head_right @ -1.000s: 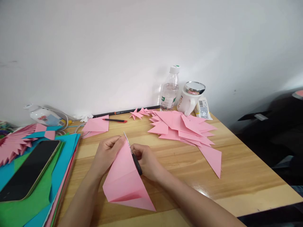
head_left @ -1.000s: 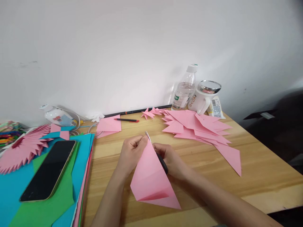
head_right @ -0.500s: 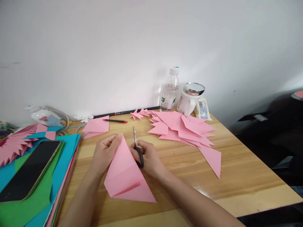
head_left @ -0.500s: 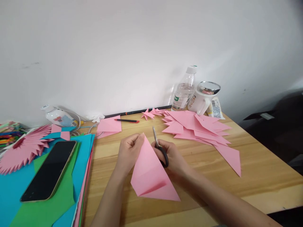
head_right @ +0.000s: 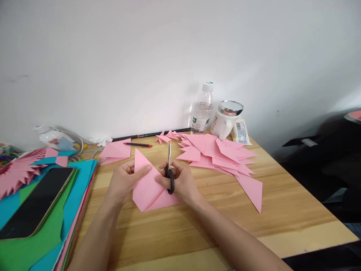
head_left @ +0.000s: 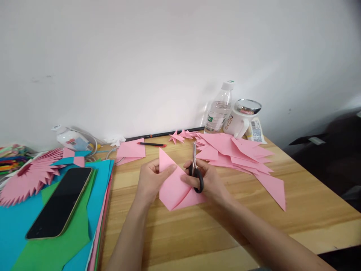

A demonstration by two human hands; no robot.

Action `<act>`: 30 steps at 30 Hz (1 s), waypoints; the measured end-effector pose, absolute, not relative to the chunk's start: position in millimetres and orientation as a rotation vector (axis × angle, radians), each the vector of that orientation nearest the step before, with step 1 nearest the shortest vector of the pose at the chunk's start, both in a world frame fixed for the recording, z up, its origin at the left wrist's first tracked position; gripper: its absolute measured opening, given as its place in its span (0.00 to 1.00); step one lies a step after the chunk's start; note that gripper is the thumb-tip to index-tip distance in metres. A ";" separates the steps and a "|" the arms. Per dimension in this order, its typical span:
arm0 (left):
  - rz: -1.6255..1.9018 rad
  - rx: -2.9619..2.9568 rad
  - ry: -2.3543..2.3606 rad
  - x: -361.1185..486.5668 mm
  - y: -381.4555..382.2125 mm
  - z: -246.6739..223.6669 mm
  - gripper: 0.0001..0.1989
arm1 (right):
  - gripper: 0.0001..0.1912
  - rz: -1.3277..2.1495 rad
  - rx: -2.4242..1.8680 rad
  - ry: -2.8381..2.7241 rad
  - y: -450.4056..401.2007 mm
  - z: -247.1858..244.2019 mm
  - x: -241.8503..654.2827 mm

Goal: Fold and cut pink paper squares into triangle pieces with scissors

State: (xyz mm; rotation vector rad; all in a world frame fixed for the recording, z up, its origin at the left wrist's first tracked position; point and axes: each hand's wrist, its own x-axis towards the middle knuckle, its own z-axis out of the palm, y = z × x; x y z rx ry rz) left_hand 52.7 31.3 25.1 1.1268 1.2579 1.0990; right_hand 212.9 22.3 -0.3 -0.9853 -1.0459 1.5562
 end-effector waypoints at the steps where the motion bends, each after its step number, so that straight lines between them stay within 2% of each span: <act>1: 1.103 1.120 1.273 52.7 31.0 25.3 0.15 | 0.22 1.552 -0.985 -1.050 22.1 0.7 212.8; 9: 1.133 1.049 1.239 53.9 32.2 25.6 0.15 | 0.22 1.527 -1.036 -1.051 22.6 4.0 212.8; 16: 1.010 1.063 1.241 51.8 36.1 20.3 0.17 | 0.22 1.364 -1.196 -0.988 28.1 2.8 216.2; 21: 1.296 0.882 1.301 48.4 42.1 11.2 0.15 | 0.23 1.393 -1.156 -1.130 32.4 -7.1 216.7; 25: 1.604 0.730 1.294 40.8 50.7 10.1 0.13 | 0.23 1.122 -1.275 -1.322 36.6 -12.2 221.9; 28: 1.751 0.586 1.206 32.8 54.8 17.1 0.12 | 0.14 0.769 -1.569 -1.807 34.8 -7.6 225.0; 30: 1.768 0.513 1.132 28.3 55.6 22.3 0.10 | 0.15 0.591 -1.709 -2.069 30.8 -1.5 224.7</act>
